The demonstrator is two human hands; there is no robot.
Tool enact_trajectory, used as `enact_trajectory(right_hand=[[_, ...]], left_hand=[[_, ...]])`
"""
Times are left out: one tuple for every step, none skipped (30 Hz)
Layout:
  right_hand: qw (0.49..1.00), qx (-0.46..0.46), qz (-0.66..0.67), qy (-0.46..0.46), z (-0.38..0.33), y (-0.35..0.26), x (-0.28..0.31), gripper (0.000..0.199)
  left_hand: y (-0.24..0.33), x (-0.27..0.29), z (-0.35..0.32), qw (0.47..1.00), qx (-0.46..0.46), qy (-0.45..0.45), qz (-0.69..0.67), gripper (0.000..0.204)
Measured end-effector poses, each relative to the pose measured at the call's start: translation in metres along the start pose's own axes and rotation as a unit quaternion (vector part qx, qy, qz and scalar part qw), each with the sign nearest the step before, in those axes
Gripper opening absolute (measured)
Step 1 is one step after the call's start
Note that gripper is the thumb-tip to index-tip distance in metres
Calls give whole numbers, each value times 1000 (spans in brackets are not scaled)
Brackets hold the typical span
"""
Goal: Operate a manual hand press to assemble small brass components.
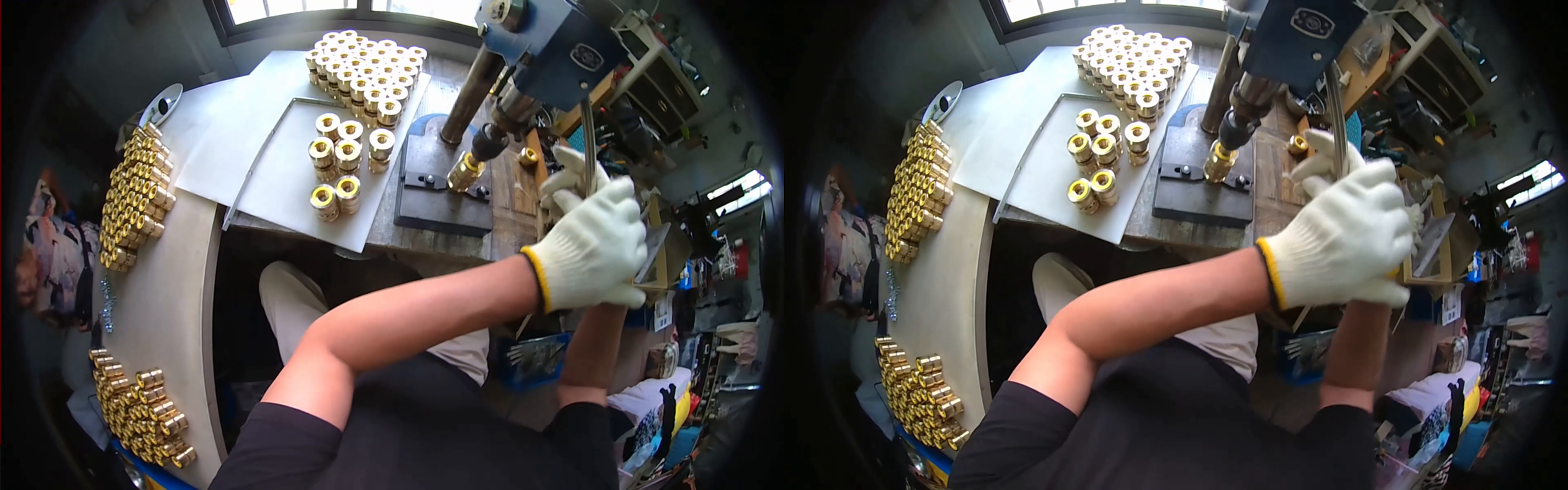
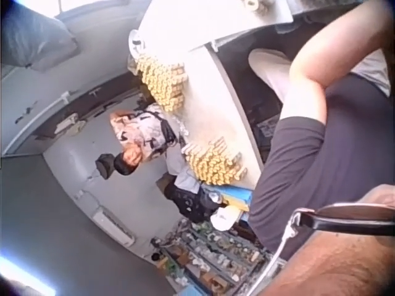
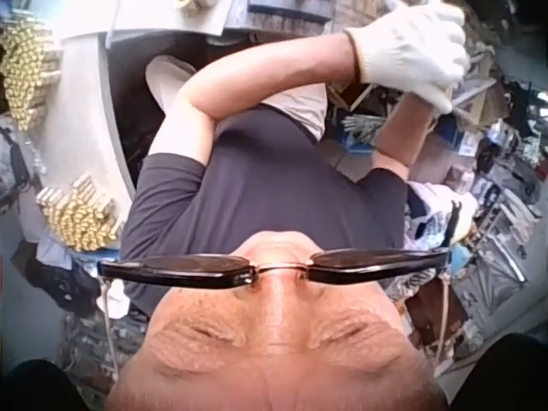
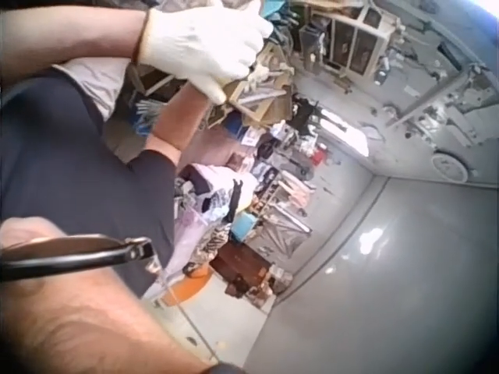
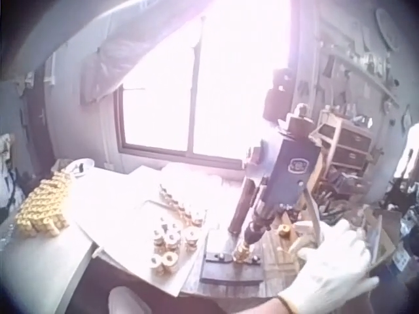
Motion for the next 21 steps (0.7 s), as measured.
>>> enact_trajectory(right_hand=[[1000, 0, 1, 11, 2, 7, 1, 53], [1000, 3, -3, 24, -3, 4, -5, 53], [999, 11, -2, 34, -11, 3, -6, 53], [999, 20, -1, 43, -1, 1, -17, 53], [998, 30, 6, 47, 2, 6, -21, 53], [998, 38, 1, 59, 2, 8, -16, 53], [994, 14, 80, 72, 1, 7, -5, 49], [983, -6, 168, 75, -2, 10, 1, 45], [980, 90, 135, 119, -13, 10, 15, 40], [964, 185, 109, 160, -25, 11, 26, 35], [960, 192, 82, 188, -34, 21, 43, 33], [955, 195, 55, 215, -40, 29, 65, 31], [944, 251, 138, 163, -31, 17, 104, 30], [916, 307, 233, 107, -7, 3, 133, 30], [894, 267, 299, 198, 15, 1, 150, 34], [859, 228, 358, 288, 37, 0, 165, 38], [865, 223, 360, 270, 65, -18, 167, 42], [871, 220, 359, 253, 89, -37, 169, 46], [895, 239, 320, 200, 109, -39, 177, 47], [915, 255, 278, 144, 125, -37, 182, 48], [922, 264, 245, 138, 134, -40, 172, 49]], left_hand=[[1, 4, 1, 1000, 3, -10, 2, 61], [-2, 6, 4, 1000, 2, -15, 5, 60], [0, 7, 0, 997, 12, -65, -29, 65], [4, 12, -9, 998, 12, -62, -21, 65], [13, 17, -24, 1000, 1, -12, -16, 69], [26, 23, -36, 999, -21, 42, -20, 74], [36, 24, -57, 995, -21, 25, -90, 77], [44, 28, -87, 989, -12, 7, -150, 80], [54, 29, -117, 983, 31, -6, -179, 77], [58, 38, -147, 976, 80, -20, -201, 74], [56, 55, -171, 970, 139, -44, -192, 68], [57, 71, -195, 960, 199, -68, -185, 62], [53, 81, -215, 952, 239, -51, -184, 53], [50, 91, -235, 943, 286, -37, -169, 45], [49, 100, -247, 936, 315, -26, -157, 38], [48, 109, -257, 929, 341, -16, -146, 30], [47, 116, -267, 914, 373, -20, -160, 27], [47, 123, -274, 899, 400, -24, -176, 24], [50, 127, -281, 891, 419, -14, -175, 22], [53, 130, -286, 892, 415, -14, -177, 22], [56, 133, -291, 886, 429, -6, -174, 21]])
Point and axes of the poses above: each hand's wrist, its own z-axis towards the middle knuckle, its own x-axis out of the back of the hand, y = z × x, the point moved 3 cm from there along z, towards the middle knuckle, and after that the axes turned 4 degrees about -y, right-handed, at the moved point
